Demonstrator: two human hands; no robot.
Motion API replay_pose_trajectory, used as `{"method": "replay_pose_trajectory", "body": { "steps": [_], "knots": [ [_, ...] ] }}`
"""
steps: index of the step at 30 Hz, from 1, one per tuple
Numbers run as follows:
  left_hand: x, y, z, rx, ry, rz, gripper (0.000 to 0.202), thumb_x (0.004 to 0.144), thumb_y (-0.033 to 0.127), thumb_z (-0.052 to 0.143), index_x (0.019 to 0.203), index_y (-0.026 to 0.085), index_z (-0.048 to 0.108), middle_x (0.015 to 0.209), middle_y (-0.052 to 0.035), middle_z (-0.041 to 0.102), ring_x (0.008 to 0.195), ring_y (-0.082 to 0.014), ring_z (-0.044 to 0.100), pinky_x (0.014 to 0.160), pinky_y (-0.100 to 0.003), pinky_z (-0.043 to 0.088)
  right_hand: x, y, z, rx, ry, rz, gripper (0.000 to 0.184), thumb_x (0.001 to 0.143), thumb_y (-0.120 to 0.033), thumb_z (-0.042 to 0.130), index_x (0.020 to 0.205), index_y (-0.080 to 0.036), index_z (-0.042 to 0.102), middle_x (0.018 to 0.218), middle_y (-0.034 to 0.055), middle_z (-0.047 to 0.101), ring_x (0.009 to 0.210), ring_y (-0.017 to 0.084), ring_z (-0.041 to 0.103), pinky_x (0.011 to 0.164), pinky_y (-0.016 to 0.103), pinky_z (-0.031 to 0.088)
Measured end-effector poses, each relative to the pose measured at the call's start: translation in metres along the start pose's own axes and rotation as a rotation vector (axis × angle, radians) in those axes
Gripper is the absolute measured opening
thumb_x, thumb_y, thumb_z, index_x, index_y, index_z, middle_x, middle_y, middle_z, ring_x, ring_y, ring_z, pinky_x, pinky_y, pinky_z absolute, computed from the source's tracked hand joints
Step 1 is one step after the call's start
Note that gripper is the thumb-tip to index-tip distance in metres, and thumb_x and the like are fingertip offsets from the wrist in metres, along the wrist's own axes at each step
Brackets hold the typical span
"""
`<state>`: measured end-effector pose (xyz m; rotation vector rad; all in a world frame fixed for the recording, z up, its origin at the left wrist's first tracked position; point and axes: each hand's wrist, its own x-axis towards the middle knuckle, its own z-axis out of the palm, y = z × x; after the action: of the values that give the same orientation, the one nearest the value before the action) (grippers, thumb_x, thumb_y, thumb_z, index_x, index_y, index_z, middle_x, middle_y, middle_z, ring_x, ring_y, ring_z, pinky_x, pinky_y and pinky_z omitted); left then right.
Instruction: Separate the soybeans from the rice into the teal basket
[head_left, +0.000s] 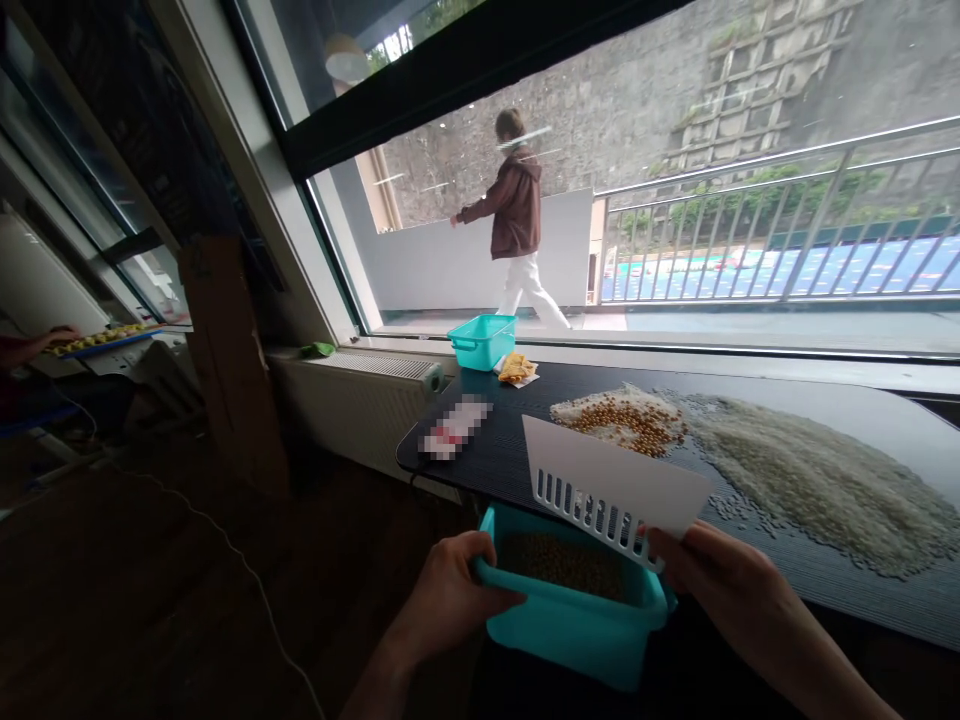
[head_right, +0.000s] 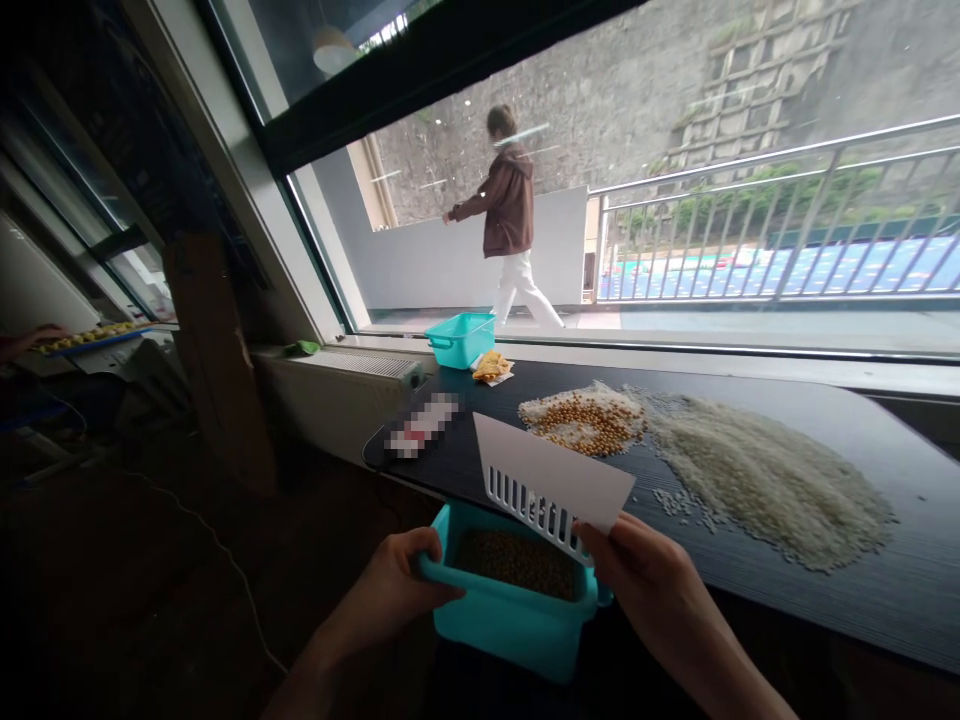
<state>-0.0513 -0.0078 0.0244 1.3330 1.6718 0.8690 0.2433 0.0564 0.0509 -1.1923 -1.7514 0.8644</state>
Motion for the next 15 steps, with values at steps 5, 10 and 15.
{"method": "replay_pose_trajectory", "body": {
  "steps": [5,10,15],
  "knots": [
    [0.008,0.009,0.024,-0.014,-0.073,0.018,0.040,0.061,0.027,0.087,0.065,0.020,0.048,0.062,0.0075,0.044,0.061,-0.0101,0.042,0.054,-0.023,0.028,-0.013,0.007,-0.016,0.021,0.073,0.054,0.046,0.080,-0.069,0.071,0.070,-0.025,0.080,0.055,0.0016,0.061,0.052,0.017,0.052,0.043,0.026,0.044],
    [0.011,0.013,0.039,-0.021,-0.105,0.043,0.040,0.060,0.026,0.088,0.065,0.020,0.048,0.062,0.0067,0.044,0.062,-0.0103,0.041,0.053,-0.023,0.027,-0.025,0.006,-0.024,0.051,0.211,0.112,0.044,0.077,-0.067,0.075,0.063,-0.026,0.077,0.052,0.0005,0.058,0.050,0.016,0.049,0.042,0.026,0.043],
    [0.008,0.017,0.040,-0.010,-0.098,0.035,0.039,0.059,0.024,0.088,0.065,0.020,0.049,0.063,0.0074,0.042,0.063,-0.0098,0.039,0.054,-0.023,0.028,-0.025,0.008,-0.020,0.093,0.151,0.117,0.044,0.078,-0.067,0.073,0.075,-0.025,0.083,0.064,0.0034,0.070,0.057,0.019,0.059,0.050,0.026,0.052]
  ]
}}
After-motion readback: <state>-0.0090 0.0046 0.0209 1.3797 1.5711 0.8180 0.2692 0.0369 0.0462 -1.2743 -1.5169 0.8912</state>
